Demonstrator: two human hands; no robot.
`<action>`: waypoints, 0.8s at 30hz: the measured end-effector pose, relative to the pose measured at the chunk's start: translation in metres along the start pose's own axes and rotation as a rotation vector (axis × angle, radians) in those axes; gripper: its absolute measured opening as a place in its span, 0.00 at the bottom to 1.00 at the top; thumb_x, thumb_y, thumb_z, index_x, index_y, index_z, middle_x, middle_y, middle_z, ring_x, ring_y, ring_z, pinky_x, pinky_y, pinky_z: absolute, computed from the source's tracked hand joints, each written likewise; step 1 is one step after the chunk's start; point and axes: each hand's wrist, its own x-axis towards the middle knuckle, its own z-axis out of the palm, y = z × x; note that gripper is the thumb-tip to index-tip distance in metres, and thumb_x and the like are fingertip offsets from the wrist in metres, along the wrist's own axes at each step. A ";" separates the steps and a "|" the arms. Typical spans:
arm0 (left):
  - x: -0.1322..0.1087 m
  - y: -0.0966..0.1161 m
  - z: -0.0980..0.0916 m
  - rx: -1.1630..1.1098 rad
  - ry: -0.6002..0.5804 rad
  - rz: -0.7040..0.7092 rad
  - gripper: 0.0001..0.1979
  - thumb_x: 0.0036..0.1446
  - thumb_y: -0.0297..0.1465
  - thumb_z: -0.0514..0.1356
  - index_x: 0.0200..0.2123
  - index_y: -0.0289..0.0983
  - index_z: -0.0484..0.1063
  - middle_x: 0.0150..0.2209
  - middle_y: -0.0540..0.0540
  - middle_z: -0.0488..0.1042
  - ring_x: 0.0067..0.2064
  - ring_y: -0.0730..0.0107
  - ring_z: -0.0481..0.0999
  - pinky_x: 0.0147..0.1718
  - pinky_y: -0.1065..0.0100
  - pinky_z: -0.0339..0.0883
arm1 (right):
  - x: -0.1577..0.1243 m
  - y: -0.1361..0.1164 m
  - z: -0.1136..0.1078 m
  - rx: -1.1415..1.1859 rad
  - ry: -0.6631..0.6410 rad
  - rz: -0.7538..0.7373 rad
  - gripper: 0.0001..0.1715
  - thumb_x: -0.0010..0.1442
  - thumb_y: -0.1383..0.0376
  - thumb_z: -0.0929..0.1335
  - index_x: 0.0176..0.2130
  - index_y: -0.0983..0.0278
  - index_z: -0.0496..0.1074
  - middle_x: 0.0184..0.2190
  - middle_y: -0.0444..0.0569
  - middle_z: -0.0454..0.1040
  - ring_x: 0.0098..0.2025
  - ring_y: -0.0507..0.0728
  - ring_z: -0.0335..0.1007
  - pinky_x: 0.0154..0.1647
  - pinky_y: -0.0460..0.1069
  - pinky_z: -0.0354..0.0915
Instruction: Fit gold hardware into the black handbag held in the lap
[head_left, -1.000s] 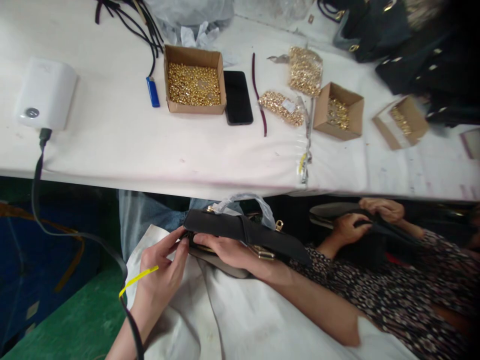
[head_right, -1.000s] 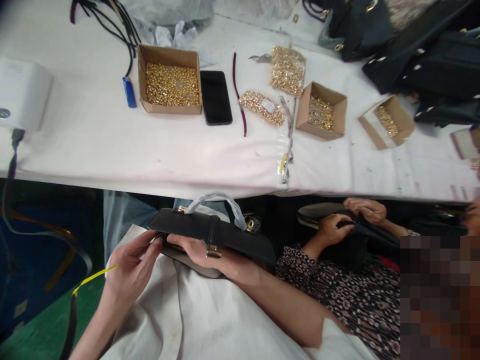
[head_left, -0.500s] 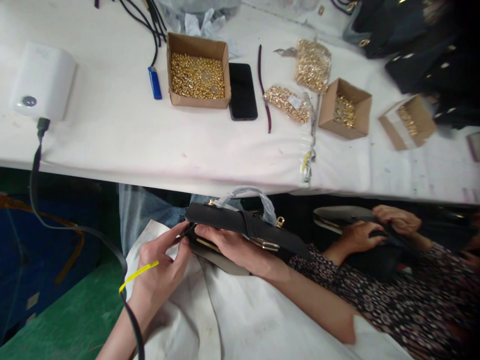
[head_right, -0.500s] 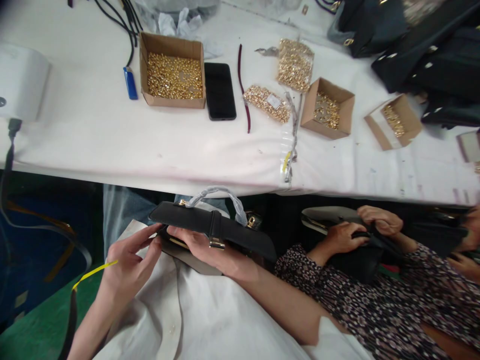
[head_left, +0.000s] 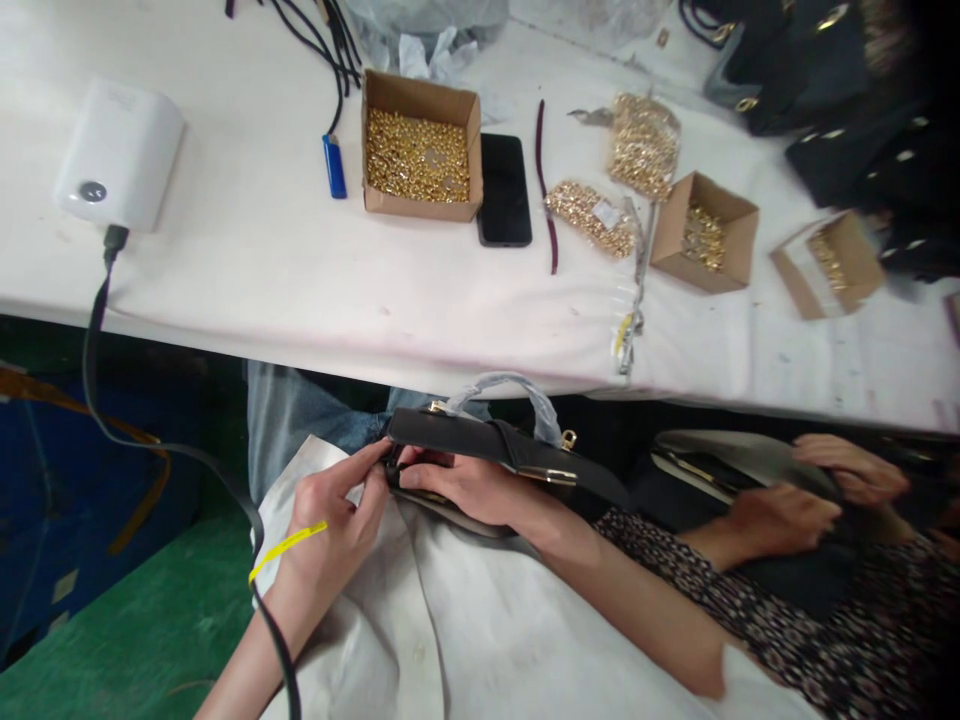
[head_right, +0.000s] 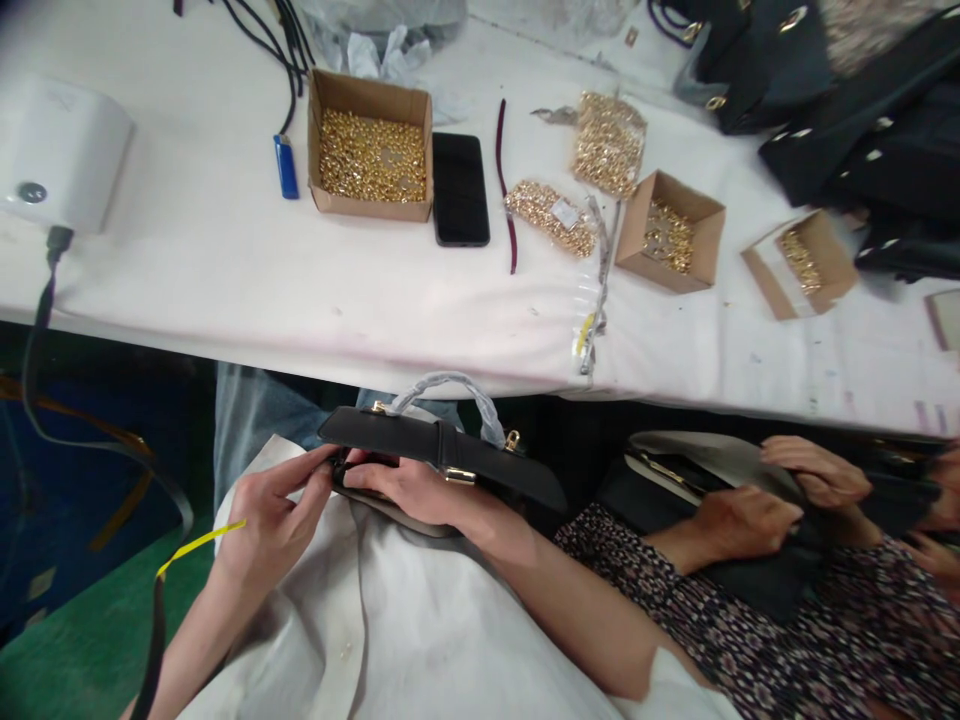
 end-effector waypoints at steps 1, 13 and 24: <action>0.000 0.000 0.000 0.000 -0.007 0.006 0.17 0.72 0.37 0.61 0.57 0.43 0.85 0.46 0.48 0.89 0.31 0.69 0.84 0.30 0.68 0.72 | -0.001 -0.002 0.000 0.003 -0.011 0.003 0.04 0.66 0.60 0.75 0.41 0.57 0.81 0.41 0.43 0.81 0.47 0.58 0.78 0.58 0.53 0.73; 0.006 -0.003 -0.017 -0.067 -0.137 0.087 0.20 0.74 0.40 0.60 0.64 0.45 0.81 0.47 0.49 0.89 0.37 0.65 0.85 0.41 0.68 0.79 | -0.004 -0.013 0.008 -0.064 0.187 0.021 0.09 0.66 0.56 0.75 0.43 0.59 0.81 0.46 0.45 0.84 0.51 0.58 0.80 0.64 0.55 0.72; 0.004 -0.005 -0.015 -0.031 -0.130 0.074 0.19 0.71 0.37 0.61 0.60 0.43 0.83 0.39 0.49 0.88 0.31 0.69 0.81 0.33 0.69 0.74 | -0.004 -0.022 0.012 -0.214 0.242 0.040 0.12 0.70 0.54 0.74 0.47 0.58 0.83 0.51 0.46 0.86 0.57 0.63 0.80 0.69 0.60 0.69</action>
